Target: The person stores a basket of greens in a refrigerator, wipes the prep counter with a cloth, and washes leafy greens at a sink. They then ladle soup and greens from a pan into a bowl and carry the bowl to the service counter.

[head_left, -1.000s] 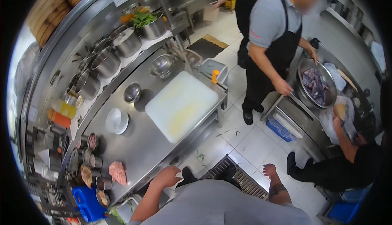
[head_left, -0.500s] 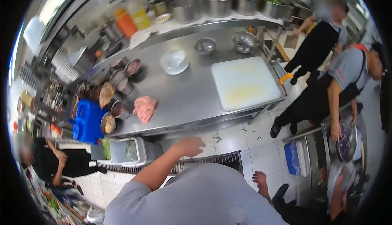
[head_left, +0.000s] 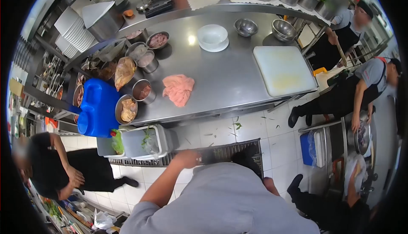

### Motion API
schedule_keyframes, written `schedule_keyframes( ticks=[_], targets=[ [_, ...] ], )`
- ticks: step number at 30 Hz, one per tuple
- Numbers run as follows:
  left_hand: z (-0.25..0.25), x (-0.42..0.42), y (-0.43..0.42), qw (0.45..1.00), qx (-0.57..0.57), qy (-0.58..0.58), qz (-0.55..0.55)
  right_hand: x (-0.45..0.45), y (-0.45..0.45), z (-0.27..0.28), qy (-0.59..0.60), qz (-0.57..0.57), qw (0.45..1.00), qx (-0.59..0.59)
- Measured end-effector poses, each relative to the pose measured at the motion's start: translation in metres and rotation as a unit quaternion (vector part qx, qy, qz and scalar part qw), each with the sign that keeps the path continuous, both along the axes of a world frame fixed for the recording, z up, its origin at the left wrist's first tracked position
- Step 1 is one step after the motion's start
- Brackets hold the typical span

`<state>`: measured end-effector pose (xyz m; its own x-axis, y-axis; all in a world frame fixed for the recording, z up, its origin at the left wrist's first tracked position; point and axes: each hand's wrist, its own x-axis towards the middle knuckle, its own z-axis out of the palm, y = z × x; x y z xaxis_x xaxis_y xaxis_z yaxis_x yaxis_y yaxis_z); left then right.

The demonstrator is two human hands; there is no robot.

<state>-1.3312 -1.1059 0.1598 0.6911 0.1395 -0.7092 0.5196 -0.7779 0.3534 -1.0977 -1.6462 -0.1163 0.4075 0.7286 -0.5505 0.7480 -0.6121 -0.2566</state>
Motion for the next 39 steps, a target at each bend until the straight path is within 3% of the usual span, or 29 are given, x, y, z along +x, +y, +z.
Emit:
schedule_keyframes(
  ticks=[2,6,8,10,12,14,16,17,18,20,21,23,24,26,29,33,35,36,38,39],
  targets=[
    [-0.009,-0.018,0.008,1.000,-0.004,-0.021,-0.009,0.005,0.050,0.015,0.021,-0.178,0.982,0.059],
    [0.007,-0.003,0.019,0.997,-0.061,-0.044,0.024,0.047,0.170,0.082,0.091,-0.308,0.934,0.155],
    [-0.008,0.012,0.028,0.983,-0.093,-0.150,0.040,0.070,0.229,0.110,0.167,-0.302,0.914,0.215],
    [0.009,0.044,0.039,0.975,-0.111,-0.190,0.038,0.087,0.293,0.153,0.243,-0.259,0.900,0.254],
    [0.015,0.081,0.050,0.929,-0.187,-0.284,0.148,0.099,0.349,0.192,0.308,-0.258,0.868,0.290],
    [-0.001,0.120,0.071,0.934,-0.163,-0.278,0.157,0.117,0.396,0.211,0.311,-0.215,0.871,0.312],
    [-0.013,0.161,0.099,0.859,-0.273,-0.308,0.304,0.132,0.428,0.217,0.369,-0.238,0.843,0.311],
    [-0.028,0.182,0.117,0.825,-0.301,-0.348,0.328,0.143,0.443,0.221,0.423,-0.253,0.814,0.307],
    [-0.046,0.202,0.139,0.831,-0.301,-0.349,0.312,0.152,0.453,0.221,0.418,-0.262,0.809,0.320],
    [-0.073,0.254,0.188,0.672,-0.426,-0.304,0.525,0.172,0.455,0.218,0.473,-0.259,0.769,0.343],
    [-0.078,0.280,0.210,0.682,-0.433,-0.300,0.507,0.182,0.449,0.225,0.500,-0.281,0.738,0.354],
    [-0.080,0.327,0.251,0.553,-0.445,-0.319,0.628,0.199,0.434,0.242,0.534,-0.329,0.687,0.367],
    [-0.075,0.348,0.266,0.560,-0.449,-0.314,0.621,0.213,0.422,0.243,0.529,-0.336,0.684,0.373],
    [-0.060,0.388,0.292,0.489,-0.423,-0.350,0.678,0.238,0.395,0.243,0.534,-0.354,0.690,0.337],
    [-0.069,0.429,0.327,0.513,-0.439,-0.427,0.602,0.266,0.379,0.234,0.494,-0.385,0.704,0.335],
    [-0.130,0.455,0.372,0.500,-0.353,-0.449,0.651,0.289,0.414,0.233,0.505,-0.403,0.679,0.348],
    [-0.176,0.467,0.408,0.718,-0.117,-0.491,0.479,0.305,0.452,0.237,0.518,-0.394,0.675,0.348],
    [-0.174,0.469,0.415,0.721,-0.110,-0.492,0.476,0.313,0.477,0.237,0.531,-0.368,0.668,0.369],
    [-0.175,0.476,0.418,0.789,-0.077,-0.487,0.366,0.337,0.532,0.238,0.551,-0.369,0.626,0.411],
    [-0.220,0.485,0.438,0.758,-0.093,-0.509,0.398,0.352,0.566,0.237,0.559,-0.394,0.590,0.430]
  ],
)
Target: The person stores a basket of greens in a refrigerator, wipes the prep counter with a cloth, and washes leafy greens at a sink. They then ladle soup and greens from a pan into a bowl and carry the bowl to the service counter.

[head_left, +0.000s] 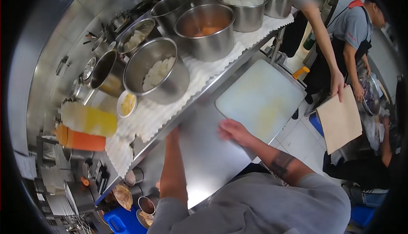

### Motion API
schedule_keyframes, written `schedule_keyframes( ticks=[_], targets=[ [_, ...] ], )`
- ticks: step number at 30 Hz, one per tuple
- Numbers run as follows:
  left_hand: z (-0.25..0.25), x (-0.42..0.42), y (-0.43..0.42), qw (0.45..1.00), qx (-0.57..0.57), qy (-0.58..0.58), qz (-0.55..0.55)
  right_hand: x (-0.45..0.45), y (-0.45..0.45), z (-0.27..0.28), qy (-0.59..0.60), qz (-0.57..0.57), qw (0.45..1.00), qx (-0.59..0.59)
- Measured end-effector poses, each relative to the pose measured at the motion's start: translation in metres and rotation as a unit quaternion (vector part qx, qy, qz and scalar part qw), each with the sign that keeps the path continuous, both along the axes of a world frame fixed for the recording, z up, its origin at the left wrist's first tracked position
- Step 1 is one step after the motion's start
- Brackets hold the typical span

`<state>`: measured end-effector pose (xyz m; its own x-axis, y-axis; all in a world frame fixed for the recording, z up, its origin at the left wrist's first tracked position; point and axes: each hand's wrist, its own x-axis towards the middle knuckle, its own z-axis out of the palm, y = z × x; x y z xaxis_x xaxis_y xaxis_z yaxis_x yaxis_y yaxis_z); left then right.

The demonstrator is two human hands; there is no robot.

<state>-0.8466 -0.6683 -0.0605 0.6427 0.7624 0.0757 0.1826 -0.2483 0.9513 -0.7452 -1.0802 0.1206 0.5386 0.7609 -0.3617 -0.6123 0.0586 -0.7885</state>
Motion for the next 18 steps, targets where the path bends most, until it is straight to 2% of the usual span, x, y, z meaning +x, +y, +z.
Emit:
schedule_keyframes(
  ticks=[1,3,5,6,7,8,10,11,12,13,15,16,17,18],
  targets=[
    [0.000,-0.003,0.009,1.000,0.003,0.001,-0.003,0.018,0.033,0.007,0.023,-0.036,0.999,0.001],
    [0.010,-0.005,0.021,0.979,0.167,0.105,-0.046,0.054,0.094,0.011,0.066,-0.104,0.992,0.015],
    [0.018,-0.006,0.031,0.920,0.324,0.201,-0.085,0.088,0.147,-0.007,0.099,-0.160,0.982,0.011],
    [0.024,-0.004,0.034,0.877,0.399,0.245,-0.105,0.105,0.168,-0.022,0.112,-0.184,0.976,-0.007],
    [0.031,0.002,0.032,0.826,0.470,0.285,-0.125,0.121,0.182,-0.038,0.164,-0.176,0.970,0.035],
    [0.157,0.016,-0.046,0.874,0.390,0.265,-0.116,0.136,0.190,-0.054,0.215,-0.169,0.959,0.075],
    [0.076,0.007,0.033,0.886,0.261,0.306,-0.231,0.154,0.205,-0.069,0.229,-0.191,0.950,0.095],
    [0.041,0.005,0.067,0.882,0.191,0.329,-0.278,0.152,0.194,-0.041,0.219,-0.225,0.948,0.046],
    [0.032,-0.011,0.069,0.949,0.006,0.160,-0.272,0.142,0.186,-0.020,0.193,-0.289,0.937,0.026],
    [0.030,-0.012,0.067,0.951,-0.183,-0.013,-0.247,0.138,0.175,0.008,0.045,-0.293,0.946,-0.134],
    [0.085,-0.010,0.020,0.975,-0.045,0.097,-0.196,0.131,0.164,0.013,0.065,-0.370,0.914,-0.154],
    [0.127,-0.009,-0.013,0.971,-0.209,0.079,-0.086,0.126,0.156,0.001,0.049,-0.306,0.939,-0.148],
    [0.163,-0.006,-0.051,0.928,-0.366,0.062,0.027,0.117,0.147,-0.012,0.034,-0.240,0.960,-0.142],
    [0.164,-0.017,-0.074,0.951,-0.302,0.052,0.035,0.094,0.135,-0.007,0.102,-0.216,0.968,-0.076]
  ],
)
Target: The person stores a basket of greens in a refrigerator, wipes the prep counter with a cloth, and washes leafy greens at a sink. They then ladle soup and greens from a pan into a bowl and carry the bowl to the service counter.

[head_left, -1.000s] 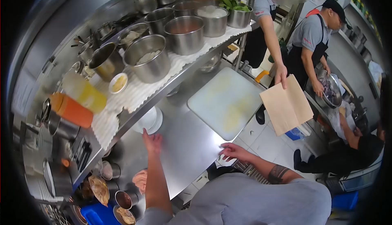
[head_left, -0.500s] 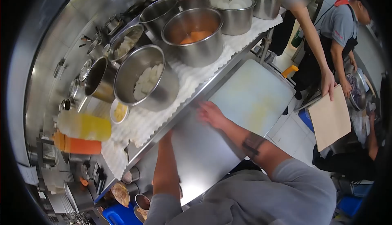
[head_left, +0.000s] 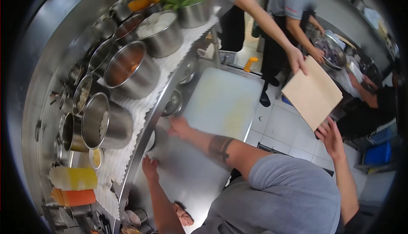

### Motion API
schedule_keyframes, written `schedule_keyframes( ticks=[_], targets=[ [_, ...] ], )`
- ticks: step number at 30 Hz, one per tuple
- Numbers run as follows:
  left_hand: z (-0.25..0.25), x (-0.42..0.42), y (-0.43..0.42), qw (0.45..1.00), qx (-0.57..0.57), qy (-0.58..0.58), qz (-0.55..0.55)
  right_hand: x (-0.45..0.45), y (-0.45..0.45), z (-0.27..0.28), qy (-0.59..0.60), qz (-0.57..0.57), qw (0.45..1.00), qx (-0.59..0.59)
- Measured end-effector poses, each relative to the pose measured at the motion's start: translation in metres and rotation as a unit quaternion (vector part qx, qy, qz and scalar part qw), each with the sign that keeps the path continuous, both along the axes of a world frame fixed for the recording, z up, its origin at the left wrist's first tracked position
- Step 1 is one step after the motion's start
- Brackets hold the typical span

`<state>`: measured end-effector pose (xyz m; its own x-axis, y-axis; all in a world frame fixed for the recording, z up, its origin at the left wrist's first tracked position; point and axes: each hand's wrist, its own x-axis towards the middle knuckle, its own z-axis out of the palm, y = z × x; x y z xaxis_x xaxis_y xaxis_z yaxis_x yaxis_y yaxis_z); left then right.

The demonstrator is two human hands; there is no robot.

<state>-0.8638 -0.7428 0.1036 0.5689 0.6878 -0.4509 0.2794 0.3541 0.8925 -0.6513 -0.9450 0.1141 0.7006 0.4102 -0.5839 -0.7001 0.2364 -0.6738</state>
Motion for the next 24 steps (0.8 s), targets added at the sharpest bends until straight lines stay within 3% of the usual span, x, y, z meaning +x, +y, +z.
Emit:
schedule_keyframes(
  ticks=[1,3,5,7,11,14,15,16,17,19,20,21,23,24],
  targets=[
    [-0.003,-0.021,-0.020,0.998,0.069,-0.008,0.007,-0.029,-0.014,0.009,0.050,0.013,0.995,0.084],
    [0.003,-0.064,-0.077,0.988,0.120,-0.081,-0.060,-0.096,-0.056,0.007,-0.045,0.072,0.974,0.210],
    [-0.022,-0.109,-0.114,0.972,0.159,-0.092,-0.150,-0.144,-0.092,-0.013,-0.020,0.207,0.959,0.194],
    [-0.013,-0.142,-0.168,0.974,0.132,-0.044,-0.179,-0.192,-0.136,-0.018,0.050,0.292,0.950,0.103],
    [-0.020,-0.183,-0.224,0.962,0.080,-0.108,-0.236,-0.254,-0.238,-0.019,0.065,0.448,0.891,-0.037],
    [-0.005,-0.194,-0.250,0.940,0.121,-0.102,-0.302,-0.282,-0.310,-0.051,0.042,0.405,0.908,-0.097],
    [0.002,-0.193,-0.249,0.913,0.202,-0.108,-0.338,-0.288,-0.332,-0.062,0.044,0.408,0.904,-0.117],
    [0.007,-0.200,-0.249,0.878,0.280,-0.112,-0.371,-0.300,-0.353,-0.066,0.063,0.370,0.917,-0.138],
    [0.010,-0.210,-0.250,0.886,0.276,-0.104,-0.358,-0.308,-0.375,-0.070,0.077,0.331,0.927,-0.160],
    [0.020,-0.214,-0.247,0.890,0.296,-0.128,-0.322,-0.327,-0.420,-0.133,0.102,0.195,0.946,-0.238],
    [0.022,-0.220,-0.246,0.889,0.304,-0.127,-0.318,-0.323,-0.447,-0.145,-0.164,0.415,0.794,-0.413],
    [0.020,-0.230,-0.246,0.907,0.288,-0.081,-0.296,-0.321,-0.472,-0.157,-0.403,0.554,0.510,-0.520],
    [0.021,-0.234,-0.259,0.921,0.273,-0.033,-0.277,-0.331,-0.517,-0.204,-0.213,0.409,0.671,-0.581],
    [0.023,-0.231,-0.272,0.935,0.236,-0.050,-0.259,-0.333,-0.527,-0.210,-0.116,0.268,0.755,-0.587]
  ],
)
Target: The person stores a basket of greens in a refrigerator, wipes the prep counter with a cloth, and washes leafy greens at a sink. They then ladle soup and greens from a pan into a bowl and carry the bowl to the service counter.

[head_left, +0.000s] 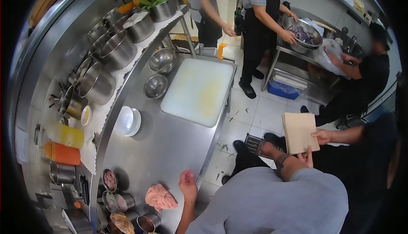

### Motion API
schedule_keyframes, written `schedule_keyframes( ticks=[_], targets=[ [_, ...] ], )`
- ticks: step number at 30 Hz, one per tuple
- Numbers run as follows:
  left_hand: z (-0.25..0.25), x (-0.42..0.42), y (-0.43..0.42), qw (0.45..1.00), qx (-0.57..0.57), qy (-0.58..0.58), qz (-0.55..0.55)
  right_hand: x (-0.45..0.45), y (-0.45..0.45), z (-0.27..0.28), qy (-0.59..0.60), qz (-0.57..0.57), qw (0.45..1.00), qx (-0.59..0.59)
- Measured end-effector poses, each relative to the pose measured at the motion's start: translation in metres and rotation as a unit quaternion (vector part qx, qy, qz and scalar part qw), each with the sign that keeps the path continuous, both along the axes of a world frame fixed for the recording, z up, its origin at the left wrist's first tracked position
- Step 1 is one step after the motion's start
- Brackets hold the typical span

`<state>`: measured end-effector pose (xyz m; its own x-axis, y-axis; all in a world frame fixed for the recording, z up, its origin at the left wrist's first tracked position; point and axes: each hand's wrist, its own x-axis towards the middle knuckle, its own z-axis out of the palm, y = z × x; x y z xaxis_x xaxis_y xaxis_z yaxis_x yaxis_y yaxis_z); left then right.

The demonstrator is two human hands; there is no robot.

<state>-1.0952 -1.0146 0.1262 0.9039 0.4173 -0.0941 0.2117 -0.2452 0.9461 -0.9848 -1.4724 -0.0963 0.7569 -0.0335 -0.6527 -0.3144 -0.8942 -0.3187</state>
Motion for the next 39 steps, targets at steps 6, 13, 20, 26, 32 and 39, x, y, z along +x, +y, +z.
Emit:
schedule_keyframes(
  ticks=[6,13,20,26,32,39],
  targets=[
    [0.021,0.093,-0.077,0.991,0.077,0.063,-0.089,0.042,-0.035,-0.001,0.006,-0.148,0.988,0.051],
    [0.047,0.270,-0.211,0.969,0.108,-0.020,-0.222,0.147,-0.061,0.018,0.087,-0.027,0.996,-0.020],
    [0.101,0.337,-0.262,0.951,0.047,-0.040,-0.303,0.235,-0.020,0.033,0.061,-0.036,0.997,0.000],
    [0.065,0.355,-0.211,0.951,0.028,0.004,-0.309,0.300,0.010,0.056,0.059,0.054,0.992,0.094],
    [0.047,0.423,-0.149,0.973,-0.012,-0.038,-0.229,0.305,-0.006,0.081,0.017,0.054,0.994,0.094],
    [0.065,0.477,-0.130,0.974,-0.114,-0.042,-0.193,0.290,-0.059,0.063,-0.005,-0.050,0.997,0.061]
  ],
)
